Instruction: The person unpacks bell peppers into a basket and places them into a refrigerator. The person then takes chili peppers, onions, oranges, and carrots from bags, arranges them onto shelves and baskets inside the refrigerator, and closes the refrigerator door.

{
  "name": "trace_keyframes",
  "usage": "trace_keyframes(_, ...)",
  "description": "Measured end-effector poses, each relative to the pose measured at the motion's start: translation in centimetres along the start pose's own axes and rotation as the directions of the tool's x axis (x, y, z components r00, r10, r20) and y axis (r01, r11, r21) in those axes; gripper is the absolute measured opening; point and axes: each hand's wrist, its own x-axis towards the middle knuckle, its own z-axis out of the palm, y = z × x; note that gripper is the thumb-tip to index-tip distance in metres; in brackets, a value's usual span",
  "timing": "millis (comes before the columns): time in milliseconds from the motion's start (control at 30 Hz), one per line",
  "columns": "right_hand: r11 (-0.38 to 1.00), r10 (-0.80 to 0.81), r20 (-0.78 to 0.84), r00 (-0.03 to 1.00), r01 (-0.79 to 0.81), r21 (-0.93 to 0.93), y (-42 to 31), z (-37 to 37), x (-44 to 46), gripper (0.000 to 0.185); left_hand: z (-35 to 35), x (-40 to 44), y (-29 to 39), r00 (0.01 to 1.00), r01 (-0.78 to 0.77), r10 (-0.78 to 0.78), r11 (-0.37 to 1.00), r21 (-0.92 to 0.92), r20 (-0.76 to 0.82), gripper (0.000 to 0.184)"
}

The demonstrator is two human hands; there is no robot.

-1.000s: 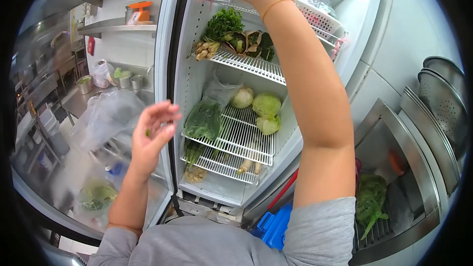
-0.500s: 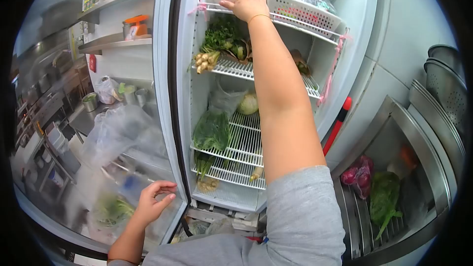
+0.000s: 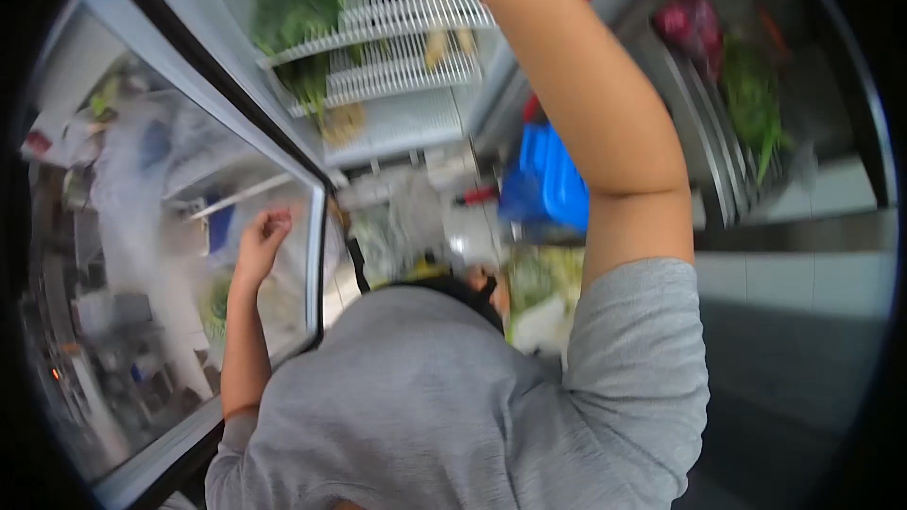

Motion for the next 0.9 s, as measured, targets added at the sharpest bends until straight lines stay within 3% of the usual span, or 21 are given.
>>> trace_keyframes(33,0.998,0.05,0.075,0.996,-0.048,-0.031,-0.9,0.7,-4.7,0.033,0.7,0.0,-3.7,0.995,0.065,-0.069,0.996,0.057,0.068,0.025)
trace_keyframes(67,0.952,0.295,0.232,0.927,-0.306,0.011,-2.4,1.5,-11.7,0.04,2.0,-0.2,-7.6,0.984,0.119,-0.131,0.987,0.11,0.119,0.026)
trace_keyframes(100,0.839,0.514,0.369,0.775,-0.543,-0.028,-4.0,2.3,-18.8,0.047,3.4,-0.6,-11.2,0.97,0.162,-0.189,0.972,0.167,0.156,0.027)
trace_keyframes(133,0.778,0.607,0.406,0.684,-0.617,-0.123,-5.5,3.3,-27.1,0.047,4.6,-1.8,-14.2,0.948,0.168,-0.231,0.947,0.274,0.22,0.03)
trace_keyframes(167,0.509,0.797,0.455,0.397,-0.847,-0.154,-8.5,3.3,-35.2,0.049,5.8,-3.0,-17.2,0.889,0.234,-0.322,0.931,0.28,0.325,0.032)
trace_keyframes(200,0.355,0.874,0.461,0.15,-0.846,-0.398,-12.2,3.0,-44.1,0.051,7.3,-4.4,-21.1,0.819,0.279,-0.406,0.899,0.338,0.405,0.034)
trace_keyframes(233,0.033,0.92,0.361,-0.152,-0.889,-0.457,-17.5,2.3,-51.2,0.053,8.4,-5.5,-23.5,0.759,0.273,-0.45,0.876,0.397,0.47,0.036)
trace_keyframes(267,-0.157,0.836,0.423,-0.35,-0.891,-0.426,-22.1,-0.1,-51.9,0.054,9.4,-6.7,-25.2,0.691,0.261,-0.495,0.85,0.457,0.526,0.038)
trace_keyframes(300,-0.379,0.768,0.351,-0.536,-0.821,-0.426,-27.7,-1.2,-60.7,0.054,10.5,-7.8,-26.7,0.649,0.249,-0.544,0.812,0.527,0.532,0.038)
trace_keyframes(333,-0.234,0.791,0.298,-0.534,-0.715,-0.659,-34.1,-3.1,-66.8,0.052,11.3,-8.5,-27.7,0.606,0.225,-0.59,0.77,0.597,0.534,0.039)
trace_keyframes(367,-0.381,0.728,0.213,-0.652,-0.642,-0.665,-39.3,-5.0,-68.4,0.048,11.9,-8.9,-28.0,0.619,0.073,-0.532,0.772,0.632,0.578,0.038)
trace_keyframes(400,-0.254,0.632,0.344,-0.694,-0.605,-0.755,-43.3,-7.2,-68.5,0.048,12.5,-8.6,-28.7,0.59,0.027,-0.53,0.767,0.641,0.609,0.037)
trace_keyframes(467,-0.122,0.469,0.38,-0.798,-0.484,-0.866,-55.8,-9.4,-81.4,0.049,14.1,-7.6,-29.8,0.537,-0.065,-0.52,0.759,0.648,0.664,0.036)
trace_keyframes(567,-0.443,0.36,0.163,-0.919,-0.322,-0.837,-58.4,-10.6,-78.0,0.047,16.7,-5.2,-30.9,0.573,-0.167,-0.472,0.733,0.659,0.67,0.036)
trace_keyframes(633,-0.469,0.529,0.173,-0.831,-0.456,-0.756,-57.6,-10.7,-77.2,0.047,18.9,-3.1,-31.3,0.588,-0.216,-0.441,0.723,0.657,0.678,0.035)
trace_keyframes(733,-0.76,0.556,-0.094,-0.826,-0.459,-0.459,-55.4,-7.8,-80.0,0.03,23.3,-1.6,-27.9,0.595,-0.284,-0.455,0.651,0.704,0.662,0.034)
trace_keyframes(767,-0.613,0.665,0.05,-0.745,-0.584,-0.532,-53.4,-7.5,-79.7,0.03,24.9,-1.3,-27.9,0.592,-0.305,-0.439,0.654,0.692,0.676,0.034)
trace_keyframes(800,-0.613,0.676,0.112,-0.728,-0.64,-0.464,-51.4,-7.2,-79.1,0.033,26.8,-0.9,-27.8,0.591,-0.327,-0.42,0.657,0.68,0.689,0.035)
trace_keyframes(833,-0.613,0.684,0.173,-0.709,-0.687,-0.39,-49.3,-7.0,-78.6,0.038,28.8,-1.0,-27.4,0.579,-0.367,-0.399,0.651,0.664,0.711,0.035)
trace_keyframes(867,-0.747,0.619,0.168,-0.768,-0.641,-0.179,-47.8,-6.3,-78.5,0.047,31.1,-1.1,-26.8,0.567,-0.409,-0.376,0.643,0.647,0.733,0.035)
trace_keyframes(900,-0.759,0.62,0.144,-0.772,-0.636,-0.14,-46.5,-6.0,-78.2,0.046,33.6,-1.8,-25.4,0.59,-0.373,-0.396,0.64,0.672,0.704,0.034)
